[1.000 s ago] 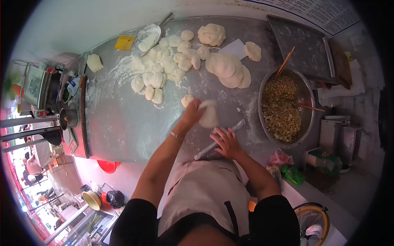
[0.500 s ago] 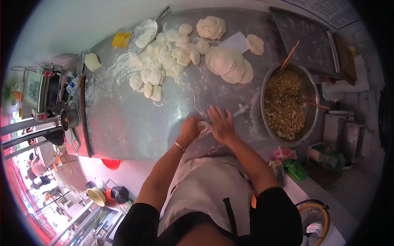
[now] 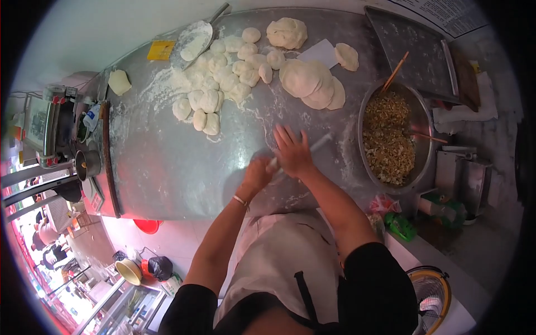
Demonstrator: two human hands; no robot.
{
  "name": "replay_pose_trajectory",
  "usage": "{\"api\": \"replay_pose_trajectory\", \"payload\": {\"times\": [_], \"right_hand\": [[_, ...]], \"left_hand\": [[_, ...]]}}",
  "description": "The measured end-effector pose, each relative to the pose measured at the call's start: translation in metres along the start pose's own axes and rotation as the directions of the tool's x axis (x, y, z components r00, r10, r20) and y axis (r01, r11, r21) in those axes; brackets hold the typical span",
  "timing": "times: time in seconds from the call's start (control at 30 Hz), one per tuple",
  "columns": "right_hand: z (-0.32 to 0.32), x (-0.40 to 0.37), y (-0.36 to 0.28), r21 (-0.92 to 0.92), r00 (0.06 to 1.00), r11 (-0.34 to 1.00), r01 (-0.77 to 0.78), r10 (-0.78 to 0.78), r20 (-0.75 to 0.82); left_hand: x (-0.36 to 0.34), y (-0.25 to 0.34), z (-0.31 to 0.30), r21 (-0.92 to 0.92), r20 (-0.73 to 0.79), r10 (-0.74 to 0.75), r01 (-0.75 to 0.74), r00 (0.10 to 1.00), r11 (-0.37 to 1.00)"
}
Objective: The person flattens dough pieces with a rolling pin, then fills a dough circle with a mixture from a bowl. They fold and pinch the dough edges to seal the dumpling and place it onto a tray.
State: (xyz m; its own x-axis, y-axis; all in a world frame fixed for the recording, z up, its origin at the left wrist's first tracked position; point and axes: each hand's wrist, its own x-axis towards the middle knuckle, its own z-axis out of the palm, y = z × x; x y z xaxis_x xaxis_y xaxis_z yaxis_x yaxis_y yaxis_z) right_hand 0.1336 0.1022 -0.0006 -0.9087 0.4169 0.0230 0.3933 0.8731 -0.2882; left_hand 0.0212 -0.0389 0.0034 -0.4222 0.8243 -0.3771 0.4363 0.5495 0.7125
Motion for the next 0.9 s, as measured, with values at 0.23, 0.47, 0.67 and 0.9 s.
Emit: {"api": "replay_pose_trajectory", "payload": {"times": [0.23, 0.47, 0.67, 0.9], "right_hand": [[-0.004, -0.022, -0.002, 0.049, 0.998, 0.997, -0.053, 0.051, 0.03], [0.004, 0.01, -0.003, -0.018, 1.0, 1.0, -0.025, 0.024, -0.013], [-0.002, -0.002, -0.005, 0.09, 0.993, 0.996, -0.029, 0.039, -0.112], [-0.031, -0.133, 0.017, 0.175, 0.981, 0.977, 0.123, -0.146, 0.13]], "left_hand": [[0.016, -0.022, -0.012, 0.143, -0.002, 0.106, -0.104, 0.994, 0.984], [0.005, -0.004, -0.022, 0.064, 0.03, 0.022, -0.024, 0.999, 0.998], [0.023, -0.031, -0.019, 0.238, 0.065, 0.047, -0.062, 0.997, 0.969], [0.063, 0.014, -0.12, -0.144, -0.527, 0.017, -0.109, 0.85, 0.984]]}}
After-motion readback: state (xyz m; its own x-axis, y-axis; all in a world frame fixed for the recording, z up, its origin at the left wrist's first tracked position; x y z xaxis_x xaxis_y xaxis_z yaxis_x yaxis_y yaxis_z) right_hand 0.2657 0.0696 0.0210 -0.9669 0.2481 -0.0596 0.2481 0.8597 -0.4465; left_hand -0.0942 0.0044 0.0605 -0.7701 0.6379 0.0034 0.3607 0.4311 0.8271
